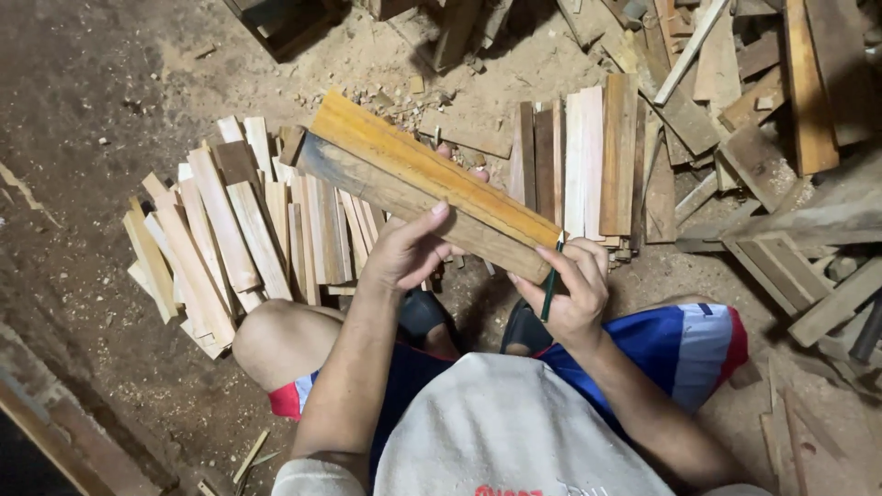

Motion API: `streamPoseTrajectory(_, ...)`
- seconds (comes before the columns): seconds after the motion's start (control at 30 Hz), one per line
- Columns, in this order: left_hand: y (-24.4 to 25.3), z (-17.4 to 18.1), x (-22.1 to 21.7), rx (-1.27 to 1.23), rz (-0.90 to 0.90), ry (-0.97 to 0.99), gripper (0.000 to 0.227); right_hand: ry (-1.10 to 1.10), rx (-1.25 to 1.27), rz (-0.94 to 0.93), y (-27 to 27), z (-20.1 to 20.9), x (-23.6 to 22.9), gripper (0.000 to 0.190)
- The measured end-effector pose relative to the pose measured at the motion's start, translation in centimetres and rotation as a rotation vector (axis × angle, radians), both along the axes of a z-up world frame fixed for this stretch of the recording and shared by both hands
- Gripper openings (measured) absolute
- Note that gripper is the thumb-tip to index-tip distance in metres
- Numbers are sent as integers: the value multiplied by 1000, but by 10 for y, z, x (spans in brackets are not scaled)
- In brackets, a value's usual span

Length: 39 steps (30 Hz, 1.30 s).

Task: Marking thin wooden strips with a pencil while sitting on a workshop floor.

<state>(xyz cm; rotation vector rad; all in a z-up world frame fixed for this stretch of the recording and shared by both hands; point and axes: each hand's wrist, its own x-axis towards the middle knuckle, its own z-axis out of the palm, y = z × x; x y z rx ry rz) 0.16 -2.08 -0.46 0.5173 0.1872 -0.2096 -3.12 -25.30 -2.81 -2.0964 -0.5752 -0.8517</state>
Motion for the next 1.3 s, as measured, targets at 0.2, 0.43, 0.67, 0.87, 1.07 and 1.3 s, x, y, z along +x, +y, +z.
streamPoseTrajectory(0.2, -3, 42, -1, 9, 92, -1, 60, -10, 43, 43, 3, 1, 2, 43)
streamPoseTrajectory(0.43, 1, 8, 5, 130, -6, -281, 90, -13, 30, 37, -1, -4, 4, 44)
streamPoseTrajectory(0.67, -3, -102, -2, 264, 93, -158, 62, 164, 157, 67, -13, 21, 2, 36)
streamPoseTrajectory(0.87, -33, -91, -21, 579, -86, -356, 39, 529, 491, 236, 28, 70, 16, 36)
streamPoseTrajectory(1.07, -57, -71, -26, 587, -140, -600, 28, 559, 484, 441, 73, 108, 47, 33)
streamPoseTrajectory(1.3, -23, -51, -28, 603, -118, -496, 34, 639, 159, 391, 51, 91, 37, 29)
